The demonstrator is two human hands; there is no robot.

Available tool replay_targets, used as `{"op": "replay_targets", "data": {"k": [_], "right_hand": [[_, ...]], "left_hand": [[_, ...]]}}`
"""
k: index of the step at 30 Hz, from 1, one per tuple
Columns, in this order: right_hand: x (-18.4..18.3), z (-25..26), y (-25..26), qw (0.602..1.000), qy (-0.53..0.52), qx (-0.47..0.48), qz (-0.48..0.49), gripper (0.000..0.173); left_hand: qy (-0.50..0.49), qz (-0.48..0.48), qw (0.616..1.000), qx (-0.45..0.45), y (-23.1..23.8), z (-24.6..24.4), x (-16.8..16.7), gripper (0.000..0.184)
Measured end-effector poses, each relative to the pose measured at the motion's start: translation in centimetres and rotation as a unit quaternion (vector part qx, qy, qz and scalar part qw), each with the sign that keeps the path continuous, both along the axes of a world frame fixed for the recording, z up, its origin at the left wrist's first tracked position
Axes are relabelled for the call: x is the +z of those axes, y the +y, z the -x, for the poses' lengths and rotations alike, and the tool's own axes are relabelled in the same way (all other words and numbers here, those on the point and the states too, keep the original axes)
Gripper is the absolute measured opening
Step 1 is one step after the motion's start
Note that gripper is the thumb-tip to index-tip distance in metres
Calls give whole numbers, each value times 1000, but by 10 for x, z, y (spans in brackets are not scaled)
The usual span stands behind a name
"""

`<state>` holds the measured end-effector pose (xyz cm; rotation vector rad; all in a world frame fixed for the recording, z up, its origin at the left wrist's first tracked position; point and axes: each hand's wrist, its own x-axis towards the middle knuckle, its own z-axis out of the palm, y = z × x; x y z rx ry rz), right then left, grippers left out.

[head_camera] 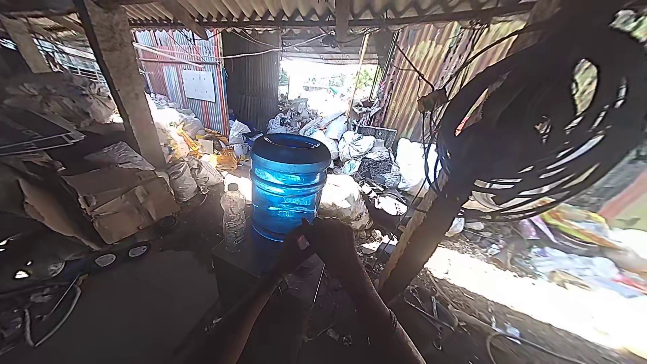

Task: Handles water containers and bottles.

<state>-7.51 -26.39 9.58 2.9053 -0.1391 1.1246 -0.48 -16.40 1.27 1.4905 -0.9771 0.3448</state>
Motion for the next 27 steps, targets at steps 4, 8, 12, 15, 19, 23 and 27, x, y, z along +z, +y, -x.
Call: {"op": "replay_targets", "data": {"k": [4,8,12,15,19,23,27], "right_hand": [[0,1,-3,1000,2,-4,-1,55],[0,3,-5,1000,16,-7,-10,55],[-1,5,-8,1000,14,-13,-16,57],[-2,7,-11,999,21,-18,-23,57],[-1,11,-11,999,22,-23,-25,58],[-2,12,-13,999,14,-24,-18,58],[-2,12,-15,1000,7,-20,-16,57]], "left_hand": [[2,10,999,-37,-1,-2,0,50],[4,9,999,-45,-5,-4,-3,50],[1,-4,999,-46,-6,-2,0,47],[10,-32,999,-30,-8,0,1,48],[11,-51,999,-14,-10,0,1,56],[-4,-28,999,-38,-11,2,3,47],[-8,-21,998,-53,-11,0,2,45]]}}
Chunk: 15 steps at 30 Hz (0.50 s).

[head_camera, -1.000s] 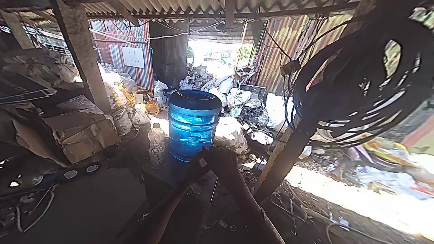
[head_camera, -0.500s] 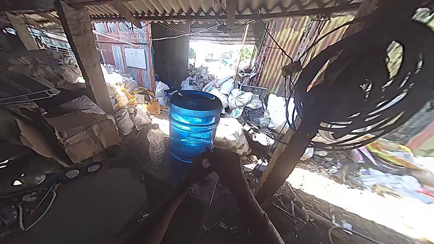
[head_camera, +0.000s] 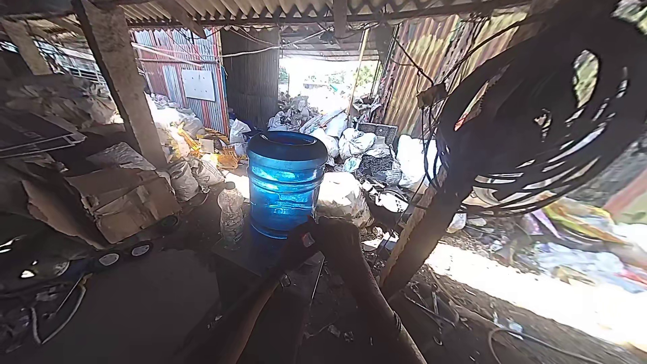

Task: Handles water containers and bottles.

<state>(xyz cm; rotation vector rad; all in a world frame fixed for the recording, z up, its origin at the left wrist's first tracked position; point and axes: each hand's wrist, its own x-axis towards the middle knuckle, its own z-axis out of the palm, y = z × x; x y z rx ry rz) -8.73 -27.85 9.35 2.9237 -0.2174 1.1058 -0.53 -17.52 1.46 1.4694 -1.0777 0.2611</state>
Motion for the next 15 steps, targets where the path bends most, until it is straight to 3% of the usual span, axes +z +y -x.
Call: {"op": "replay_targets", "data": {"k": [11,15], "right_hand": [[3,-1,-1,1000,14,-4,11,58],[11,4,1,998,64,-1,7,54]], "left_hand": [[21,-14,1000,-7,1,0,3,44],[-4,-52,998,28,3,3,10,56]]}}
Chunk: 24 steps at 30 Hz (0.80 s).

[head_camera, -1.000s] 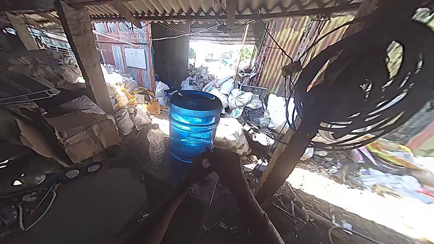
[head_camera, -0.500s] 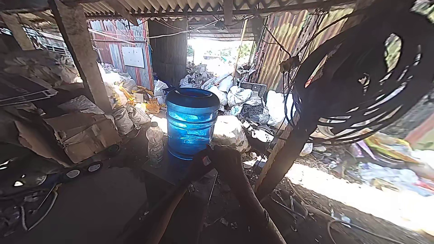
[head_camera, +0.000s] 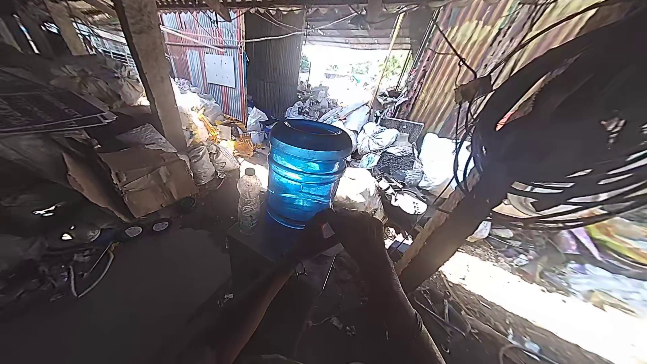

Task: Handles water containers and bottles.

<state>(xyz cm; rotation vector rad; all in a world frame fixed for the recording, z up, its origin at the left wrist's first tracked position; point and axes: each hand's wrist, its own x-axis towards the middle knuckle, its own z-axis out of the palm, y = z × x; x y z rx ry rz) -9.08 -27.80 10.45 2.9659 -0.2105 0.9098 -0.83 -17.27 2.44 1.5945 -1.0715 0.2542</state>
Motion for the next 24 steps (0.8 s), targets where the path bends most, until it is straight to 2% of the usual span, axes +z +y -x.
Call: {"op": "replay_targets", "data": {"k": [3,5,7,9,10,11,12,14,16,19,22,24], "right_hand": [[1,-2,1,1000,-5,-15,9,56],[3,-4,-2,999,4,-32,9,60],[1,-8,-9,999,-1,-47,16,59],[-1,-10,-17,998,-14,-52,24,55],[-2,-10,-20,998,-20,-49,25,54],[-2,-10,-22,998,-21,-50,20,55],[-2,-10,-23,998,-17,-52,12,57],[-5,-9,-22,999,-21,-47,12,58],[-5,-9,-16,999,-19,-45,7,57],[-2,-10,-11,998,-22,-54,-2,55],[1,-11,-14,997,2,-70,-11,55],[2,-11,-16,996,33,-81,-25,57]], "left_hand": [[17,-14,998,52,8,20,14,59],[1,16,998,64,15,25,5,51],[-91,82,987,102,24,17,-14,34],[-165,123,955,212,45,3,-21,27],[-175,138,931,288,59,-7,-19,29],[-168,152,907,355,74,-23,-12,37],[-144,157,887,409,90,-42,-4,53],[-65,141,875,458,119,-85,9,86],[5,84,879,470,134,-124,10,95],[105,-48,910,398,135,-132,31,70],[129,-93,913,375,134,-137,34,60],[92,-64,912,395,139,-142,18,60]]}}
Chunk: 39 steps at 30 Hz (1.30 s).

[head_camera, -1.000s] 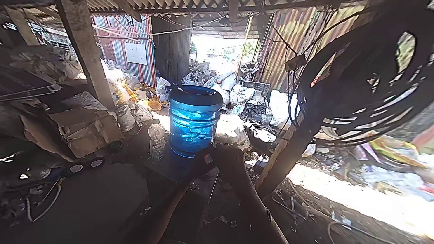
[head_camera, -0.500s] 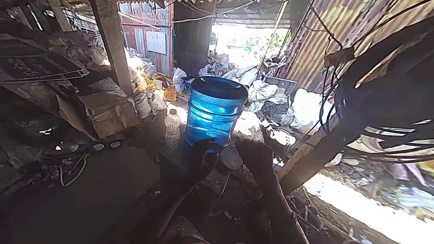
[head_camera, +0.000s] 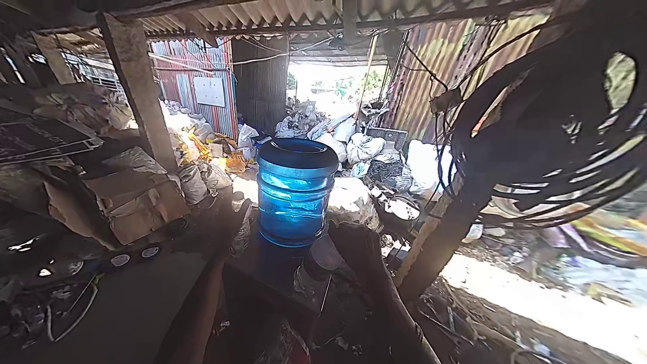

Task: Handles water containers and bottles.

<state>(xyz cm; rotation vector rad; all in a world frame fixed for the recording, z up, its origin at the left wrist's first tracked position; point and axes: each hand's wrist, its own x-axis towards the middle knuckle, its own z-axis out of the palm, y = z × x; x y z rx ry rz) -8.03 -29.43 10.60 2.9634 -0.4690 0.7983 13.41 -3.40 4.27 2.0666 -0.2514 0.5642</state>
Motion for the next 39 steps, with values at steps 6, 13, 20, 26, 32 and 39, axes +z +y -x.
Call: {"op": "replay_targets", "data": {"k": [6,13,20,26,32,39], "right_hand": [[-6,3,-4,999,-27,-1,-17,58],[-7,-7,2,999,-36,31,-15,57],[-8,-15,19,997,-47,52,-9,55],[-6,-11,30,994,-60,92,-10,51],[-6,-15,30,992,-70,102,-1,50],[-4,-20,27,996,-37,83,-16,53]], "left_hand": [[-76,-38,994,-63,27,84,11,48],[10,-56,968,-245,24,133,-14,39],[78,-168,925,-333,15,148,-40,45],[94,-187,923,-323,20,152,-47,44],[86,-68,928,-356,15,154,-56,39],[39,-47,907,-418,18,135,-78,34]]}}
